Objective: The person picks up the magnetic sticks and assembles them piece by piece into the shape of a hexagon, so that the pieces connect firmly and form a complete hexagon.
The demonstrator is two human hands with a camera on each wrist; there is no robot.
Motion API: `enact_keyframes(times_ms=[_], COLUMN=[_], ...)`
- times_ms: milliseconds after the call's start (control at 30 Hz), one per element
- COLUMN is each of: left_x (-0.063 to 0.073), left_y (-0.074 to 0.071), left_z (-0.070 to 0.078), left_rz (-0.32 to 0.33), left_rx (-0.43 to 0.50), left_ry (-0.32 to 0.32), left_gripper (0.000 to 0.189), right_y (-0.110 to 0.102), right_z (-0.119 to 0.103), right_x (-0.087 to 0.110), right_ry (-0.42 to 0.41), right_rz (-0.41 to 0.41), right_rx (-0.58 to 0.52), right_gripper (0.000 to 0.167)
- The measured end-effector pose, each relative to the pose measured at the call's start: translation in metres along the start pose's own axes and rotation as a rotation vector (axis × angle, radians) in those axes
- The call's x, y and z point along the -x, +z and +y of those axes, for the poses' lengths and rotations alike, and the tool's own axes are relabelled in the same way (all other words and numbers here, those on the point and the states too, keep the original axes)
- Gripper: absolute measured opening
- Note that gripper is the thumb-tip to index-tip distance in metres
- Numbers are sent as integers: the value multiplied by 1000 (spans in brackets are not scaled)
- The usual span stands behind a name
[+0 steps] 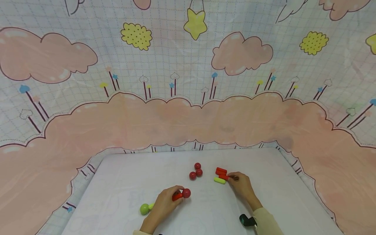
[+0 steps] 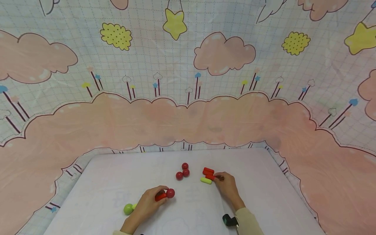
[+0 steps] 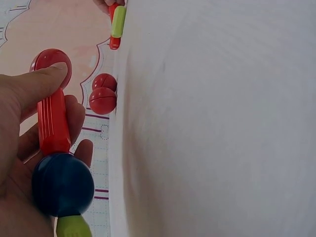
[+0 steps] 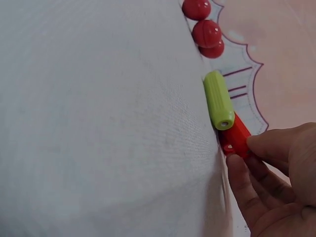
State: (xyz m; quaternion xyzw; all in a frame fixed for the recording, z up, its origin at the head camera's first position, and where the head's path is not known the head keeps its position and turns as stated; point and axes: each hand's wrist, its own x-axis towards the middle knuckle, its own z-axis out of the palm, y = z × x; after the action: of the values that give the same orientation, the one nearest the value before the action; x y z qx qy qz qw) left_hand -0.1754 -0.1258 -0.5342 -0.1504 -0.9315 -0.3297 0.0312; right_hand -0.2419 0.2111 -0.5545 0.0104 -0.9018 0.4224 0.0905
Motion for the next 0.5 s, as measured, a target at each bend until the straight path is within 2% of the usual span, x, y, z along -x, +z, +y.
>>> enact_keyframes(times_ms=[500], left_x=[0], left_y=[-2], left_z=[1], left_rz=[-7], left_rx=[5], left_ry=[-15], left_gripper=[38], right_y=[-3], right_z=[-3], right_x=[3], right_ry=[28], right_rz=[21], right_rx=[-7], right_gripper=[19])
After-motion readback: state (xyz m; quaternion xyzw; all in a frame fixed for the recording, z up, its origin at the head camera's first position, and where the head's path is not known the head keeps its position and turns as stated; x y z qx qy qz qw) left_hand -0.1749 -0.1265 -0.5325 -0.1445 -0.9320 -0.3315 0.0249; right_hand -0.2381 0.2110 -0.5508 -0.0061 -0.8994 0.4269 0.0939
